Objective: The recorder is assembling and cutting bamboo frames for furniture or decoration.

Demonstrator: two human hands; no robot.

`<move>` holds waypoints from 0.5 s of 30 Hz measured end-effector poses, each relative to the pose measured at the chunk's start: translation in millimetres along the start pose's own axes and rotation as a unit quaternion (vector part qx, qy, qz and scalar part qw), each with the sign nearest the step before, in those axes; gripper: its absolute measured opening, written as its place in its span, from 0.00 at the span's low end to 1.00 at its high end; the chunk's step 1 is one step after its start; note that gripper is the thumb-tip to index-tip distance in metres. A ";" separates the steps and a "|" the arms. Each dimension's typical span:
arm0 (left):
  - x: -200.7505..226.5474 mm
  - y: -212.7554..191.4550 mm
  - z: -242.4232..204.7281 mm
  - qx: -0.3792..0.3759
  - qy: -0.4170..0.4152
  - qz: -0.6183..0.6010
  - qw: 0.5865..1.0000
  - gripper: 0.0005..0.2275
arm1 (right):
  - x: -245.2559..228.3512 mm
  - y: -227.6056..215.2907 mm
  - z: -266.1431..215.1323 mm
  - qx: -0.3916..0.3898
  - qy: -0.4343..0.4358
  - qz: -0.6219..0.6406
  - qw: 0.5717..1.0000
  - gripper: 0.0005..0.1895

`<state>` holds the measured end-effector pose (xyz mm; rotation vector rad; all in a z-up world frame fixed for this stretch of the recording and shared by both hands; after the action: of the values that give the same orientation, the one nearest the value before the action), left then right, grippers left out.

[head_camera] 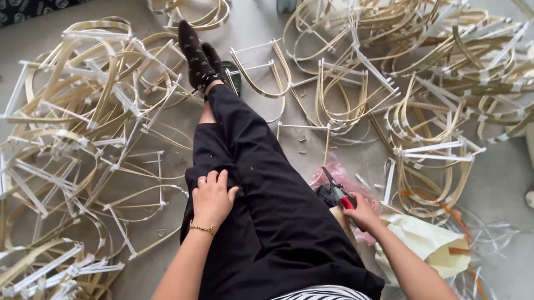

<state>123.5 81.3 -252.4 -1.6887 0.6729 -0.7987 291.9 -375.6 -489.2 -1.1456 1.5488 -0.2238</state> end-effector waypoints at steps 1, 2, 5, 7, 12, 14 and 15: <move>-2.3 -1.5 4.1 0.013 0.002 0.018 1.000 0.24 | 3.0 2.2 7.2 0.010 -0.021 0.018 1.000 0.42; -3.8 1.8 1.3 0.017 0.000 0.031 0.999 0.21 | 10.3 -0.6 5.5 0.014 -0.036 0.030 0.999 0.41; -2.5 7.4 10.6 0.020 -0.007 0.015 1.000 0.16 | 12.2 -0.6 13.2 -0.012 -0.066 -0.020 0.998 0.43; -2.7 17.0 18.5 0.018 -0.020 -0.003 1.000 0.14 | -25.3 -24.1 0.2 -0.029 -0.050 -0.146 0.988 0.43; -11.3 16.2 11.2 0.051 -0.061 -0.044 0.996 0.10 | -61.8 -27.4 -3.1 -0.102 -0.043 -0.285 0.952 0.45; -8.4 6.2 7.1 0.096 -0.057 -0.061 0.992 0.08 | -78.7 -24.4 5.9 -0.121 -0.146 -0.298 0.935 0.49; -8.5 4.9 4.3 0.087 -0.059 -0.059 0.993 0.08 | -77.9 -22.7 21.0 -0.129 -0.142 -0.296 0.936 0.49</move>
<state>121.5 89.2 -259.4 -1.6119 0.4133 -0.8091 312.7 -319.8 -430.2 -1.7591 0.9628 -0.2436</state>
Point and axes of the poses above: each hand's wrist, its own z-axis towards the middle knuckle, its own y-axis out of the palm, x = y × z, the point moved 2 cm from there along z, towards the middle knuckle, and after that the axes turned 14 degrees about -y, right-handed, at the moved point
